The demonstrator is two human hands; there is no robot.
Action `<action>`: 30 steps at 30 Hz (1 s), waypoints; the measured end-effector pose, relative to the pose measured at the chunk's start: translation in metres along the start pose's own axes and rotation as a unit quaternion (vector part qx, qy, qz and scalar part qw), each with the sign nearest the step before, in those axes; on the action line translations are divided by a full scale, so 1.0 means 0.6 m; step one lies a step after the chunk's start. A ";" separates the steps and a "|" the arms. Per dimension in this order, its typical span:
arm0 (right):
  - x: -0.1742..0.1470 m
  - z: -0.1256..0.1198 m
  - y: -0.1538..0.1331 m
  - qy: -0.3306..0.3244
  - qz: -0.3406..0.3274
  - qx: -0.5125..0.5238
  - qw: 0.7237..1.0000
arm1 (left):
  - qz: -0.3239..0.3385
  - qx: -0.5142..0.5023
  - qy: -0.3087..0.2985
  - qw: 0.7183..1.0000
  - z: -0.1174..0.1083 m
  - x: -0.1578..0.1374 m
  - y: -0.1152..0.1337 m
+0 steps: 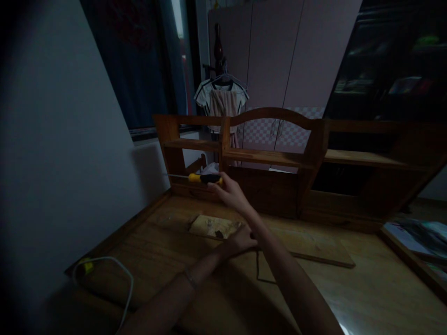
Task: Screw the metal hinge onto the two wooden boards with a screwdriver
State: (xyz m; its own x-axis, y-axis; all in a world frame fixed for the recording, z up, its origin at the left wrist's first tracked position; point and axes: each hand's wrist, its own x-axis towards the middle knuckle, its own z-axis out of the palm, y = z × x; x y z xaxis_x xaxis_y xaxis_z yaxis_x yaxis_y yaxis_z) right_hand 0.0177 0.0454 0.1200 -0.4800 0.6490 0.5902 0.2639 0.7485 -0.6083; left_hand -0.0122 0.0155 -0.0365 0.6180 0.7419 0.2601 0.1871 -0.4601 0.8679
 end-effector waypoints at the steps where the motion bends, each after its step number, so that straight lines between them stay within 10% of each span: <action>1: -0.017 -0.043 -0.019 0.021 -0.006 0.031 0.999 | -0.004 0.011 0.006 1.000 0.000 0.002 0.002; 5: -0.101 -0.202 -0.101 0.181 -0.037 0.208 0.960 | 0.010 0.037 0.037 0.999 0.006 0.010 0.004; 12: -0.236 -0.338 -0.190 0.307 -0.001 0.025 0.952 | 0.006 0.036 0.051 0.998 0.007 0.009 -0.001; 23: -0.204 -0.299 -0.128 0.031 0.066 -0.187 0.980 | 0.014 0.050 0.065 0.997 0.010 0.009 0.002; 30: -0.187 -0.265 -0.091 -0.016 0.042 -0.240 0.970 | 0.034 0.086 0.052 0.994 0.003 0.006 -0.001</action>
State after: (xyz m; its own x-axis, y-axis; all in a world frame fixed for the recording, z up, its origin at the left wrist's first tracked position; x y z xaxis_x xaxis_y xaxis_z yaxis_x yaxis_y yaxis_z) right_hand 0.1901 -0.0464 0.1715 -0.4634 0.7110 0.5289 0.6582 0.6758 -0.3317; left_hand -0.0084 0.0177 -0.0368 0.5525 0.7491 0.3656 0.2816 -0.5806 0.7639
